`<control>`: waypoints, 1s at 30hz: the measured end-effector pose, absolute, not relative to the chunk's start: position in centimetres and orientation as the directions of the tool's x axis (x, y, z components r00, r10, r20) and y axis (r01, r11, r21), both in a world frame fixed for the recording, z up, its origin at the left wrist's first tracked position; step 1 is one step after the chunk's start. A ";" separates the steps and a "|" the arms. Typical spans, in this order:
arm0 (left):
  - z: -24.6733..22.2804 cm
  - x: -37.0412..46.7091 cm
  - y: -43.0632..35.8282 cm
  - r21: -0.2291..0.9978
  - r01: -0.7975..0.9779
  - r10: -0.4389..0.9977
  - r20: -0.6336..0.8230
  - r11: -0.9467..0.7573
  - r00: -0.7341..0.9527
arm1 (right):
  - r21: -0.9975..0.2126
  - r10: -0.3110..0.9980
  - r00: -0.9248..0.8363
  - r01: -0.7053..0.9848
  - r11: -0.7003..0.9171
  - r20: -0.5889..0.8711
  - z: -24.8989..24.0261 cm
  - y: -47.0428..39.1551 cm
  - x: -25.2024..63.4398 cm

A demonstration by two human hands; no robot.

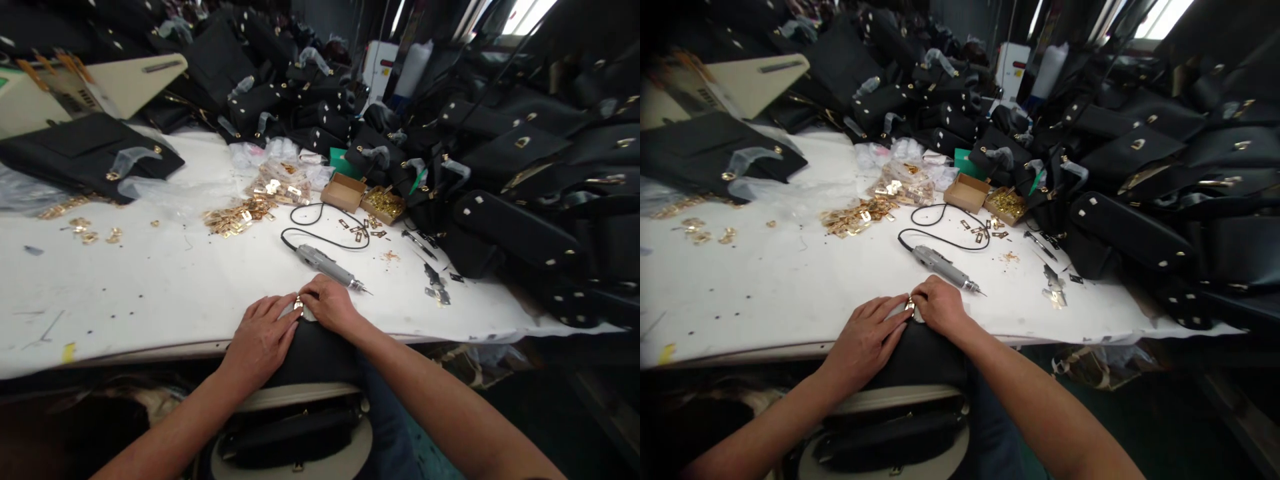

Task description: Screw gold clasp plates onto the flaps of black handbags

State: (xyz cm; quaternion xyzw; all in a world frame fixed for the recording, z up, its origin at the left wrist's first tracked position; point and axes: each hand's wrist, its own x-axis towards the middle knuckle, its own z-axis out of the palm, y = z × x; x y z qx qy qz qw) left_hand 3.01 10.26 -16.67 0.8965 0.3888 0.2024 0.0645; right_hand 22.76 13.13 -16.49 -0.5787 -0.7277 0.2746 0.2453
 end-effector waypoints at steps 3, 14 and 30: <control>-16.9 2.9 10.6 0.175 0.651 0.663 0.364 -0.738 0.654 | -0.686 0.972 -0.220 0.695 0.216 0.083 -16.2 13.1 22.9; -18.2 2.3 12.2 0.140 0.595 0.590 0.429 -0.792 0.684 | -0.293 0.999 -0.022 0.956 0.033 0.043 -13.6 15.2 27.7; -18.3 2.5 12.0 0.167 0.620 0.621 0.439 -0.767 0.650 | -0.995 0.844 0.531 0.002 0.097 0.084 -10.4 17.1 39.7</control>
